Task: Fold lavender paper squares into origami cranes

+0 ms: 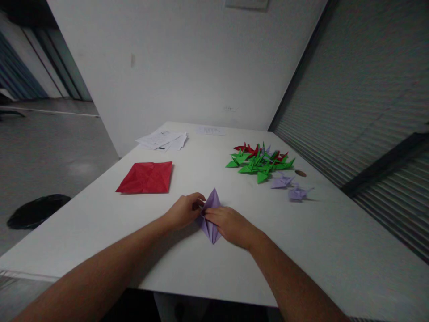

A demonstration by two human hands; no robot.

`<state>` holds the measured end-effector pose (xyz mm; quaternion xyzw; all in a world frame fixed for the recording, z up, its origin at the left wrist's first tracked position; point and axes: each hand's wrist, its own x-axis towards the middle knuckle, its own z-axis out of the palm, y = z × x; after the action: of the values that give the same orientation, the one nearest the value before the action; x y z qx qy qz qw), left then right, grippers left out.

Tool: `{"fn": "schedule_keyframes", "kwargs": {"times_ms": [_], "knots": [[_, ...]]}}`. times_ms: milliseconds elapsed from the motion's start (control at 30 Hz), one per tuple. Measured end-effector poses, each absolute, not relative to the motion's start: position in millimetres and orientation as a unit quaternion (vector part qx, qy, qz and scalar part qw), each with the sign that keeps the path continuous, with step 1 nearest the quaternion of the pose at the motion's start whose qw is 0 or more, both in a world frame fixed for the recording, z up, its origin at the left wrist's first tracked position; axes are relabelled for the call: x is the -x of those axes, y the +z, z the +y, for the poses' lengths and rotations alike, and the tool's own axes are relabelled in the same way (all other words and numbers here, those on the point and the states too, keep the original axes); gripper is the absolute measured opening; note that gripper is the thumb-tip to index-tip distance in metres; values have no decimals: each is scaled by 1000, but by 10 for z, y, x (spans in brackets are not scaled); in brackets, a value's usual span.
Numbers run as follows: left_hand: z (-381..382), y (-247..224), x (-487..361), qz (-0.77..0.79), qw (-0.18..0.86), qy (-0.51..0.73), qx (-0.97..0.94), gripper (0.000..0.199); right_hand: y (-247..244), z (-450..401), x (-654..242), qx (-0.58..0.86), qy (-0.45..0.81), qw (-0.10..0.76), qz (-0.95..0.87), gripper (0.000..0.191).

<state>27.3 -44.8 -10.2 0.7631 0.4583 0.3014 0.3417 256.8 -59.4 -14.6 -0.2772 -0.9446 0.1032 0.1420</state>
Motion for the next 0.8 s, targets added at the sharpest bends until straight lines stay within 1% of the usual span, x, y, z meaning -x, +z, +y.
{"fn": "schedule_keyframes", "kwargs": {"times_ms": [133,333,567,667,800], "knots": [[-439,-123,-271,457,346,308,-759,36,-149,-594,-2567,277,115,161,-940,48],[-470,-74,-278,460,334,305,-764,41,-107,-592,-2578,302,144,210,-919,38],[-475,-120,-280,458,324,311,-767,34,-113,-585,-2575,310,159,220,-911,34],[-471,-135,-293,458,304,307,-777,33,-100,-583,-2570,310,169,217,-910,33],[-468,-140,-313,453,252,299,-801,31,-70,-581,-2575,312,188,220,-905,30]]}}
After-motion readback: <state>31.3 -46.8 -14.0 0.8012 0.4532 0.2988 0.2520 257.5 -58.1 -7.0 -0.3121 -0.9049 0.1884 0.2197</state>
